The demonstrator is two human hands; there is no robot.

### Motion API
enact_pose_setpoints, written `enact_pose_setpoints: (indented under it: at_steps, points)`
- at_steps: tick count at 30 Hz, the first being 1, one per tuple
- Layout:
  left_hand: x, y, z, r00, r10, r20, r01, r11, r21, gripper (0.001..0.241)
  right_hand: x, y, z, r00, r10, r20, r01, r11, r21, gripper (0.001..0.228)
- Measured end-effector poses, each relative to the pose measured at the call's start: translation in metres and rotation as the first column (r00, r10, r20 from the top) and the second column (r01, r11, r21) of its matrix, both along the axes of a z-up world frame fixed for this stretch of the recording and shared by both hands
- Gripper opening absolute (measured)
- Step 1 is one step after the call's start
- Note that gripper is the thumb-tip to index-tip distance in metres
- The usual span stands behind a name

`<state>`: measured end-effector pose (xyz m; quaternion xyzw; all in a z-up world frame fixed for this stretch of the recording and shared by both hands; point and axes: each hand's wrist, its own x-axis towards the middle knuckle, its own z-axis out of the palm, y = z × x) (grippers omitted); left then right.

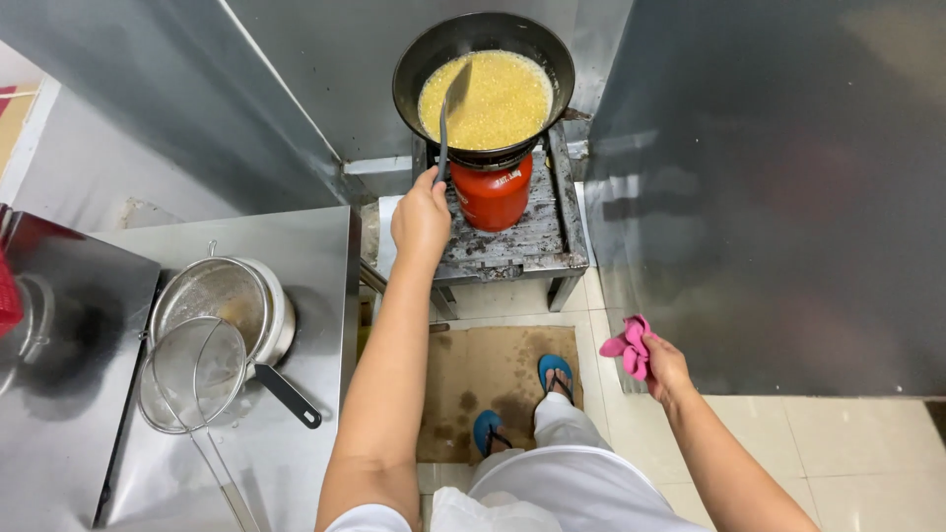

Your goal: Frying minced garlic in a pan on a portable stove while stirring continuously with a spatula.

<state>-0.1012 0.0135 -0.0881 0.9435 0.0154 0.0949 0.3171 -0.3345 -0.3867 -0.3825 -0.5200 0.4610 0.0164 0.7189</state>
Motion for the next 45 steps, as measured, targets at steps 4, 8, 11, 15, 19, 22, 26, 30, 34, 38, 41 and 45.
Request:
enact_pose_setpoints:
  at_steps: [4,8,11,15,19,22,26,30,34,38,41,45]
  points:
    - [-0.005,0.005,-0.001,0.999,0.047,-0.014,-0.049,0.97,-0.237,0.039,-0.037,0.008,0.016,0.998,-0.061,-0.019,0.062,0.998,0.023,0.036]
    - [-0.024,0.011,0.011,0.993,0.059,-0.106,-0.12,0.344,-0.931,0.037,-0.067,-0.002,-0.009,0.992,-0.106,-0.068,0.107,0.994,0.012,0.037]
    - [-0.044,0.023,0.024,0.976,-0.019,-0.217,-0.217,-0.056,-0.974,0.037,-0.079,-0.001,-0.001,0.99,-0.105,-0.091,0.109,0.993,0.034,0.032]
    - [-0.071,0.043,0.013,0.972,-0.069,-0.225,-0.235,-0.197,-0.952,0.039,-0.086,0.013,0.024,0.984,-0.081,-0.156,0.09,0.995,0.052,0.027]
    - [-0.103,0.056,0.012,0.978,-0.085,-0.193,-0.199,-0.073,-0.977,0.045,-0.079,0.03,0.044,0.987,-0.061,-0.148,0.07,0.996,0.057,0.028]
    - [-0.123,0.062,0.014,0.974,-0.094,-0.206,-0.205,0.013,-0.979,0.051,-0.075,0.042,0.048,0.985,-0.04,-0.17,0.049,0.998,0.048,0.03]
    - [-0.123,0.064,-0.004,0.987,-0.089,-0.135,-0.122,0.141,-0.982,0.046,-0.073,0.051,0.026,0.996,-0.02,-0.092,0.023,0.999,0.037,0.033]
    - [-0.106,0.06,-0.016,0.993,-0.102,-0.053,-0.023,0.281,-0.959,0.043,-0.075,0.051,-0.005,0.997,-0.047,-0.059,0.047,0.999,0.003,0.04]
    - [-0.071,0.041,-0.011,0.996,-0.09,-0.014,0.019,0.357,-0.934,0.04,-0.084,0.058,0.009,0.996,-0.074,-0.055,0.075,0.997,0.02,0.036]
    - [-0.06,0.019,0.017,0.993,-0.067,0.092,0.114,0.518,-0.848,0.039,-0.072,0.063,0.016,0.998,-0.058,-0.008,0.059,0.998,0.039,0.033]
    - [-0.041,0.014,0.003,0.995,-0.06,0.084,0.102,0.646,-0.756,0.038,-0.036,0.086,0.095,0.998,0.003,0.06,-0.005,0.999,0.044,0.03]
    - [-0.019,0.013,-0.008,0.999,-0.014,0.039,0.035,0.796,-0.604,0.04,0.063,0.084,0.151,0.964,0.017,0.267,-0.024,0.999,0.024,0.035]
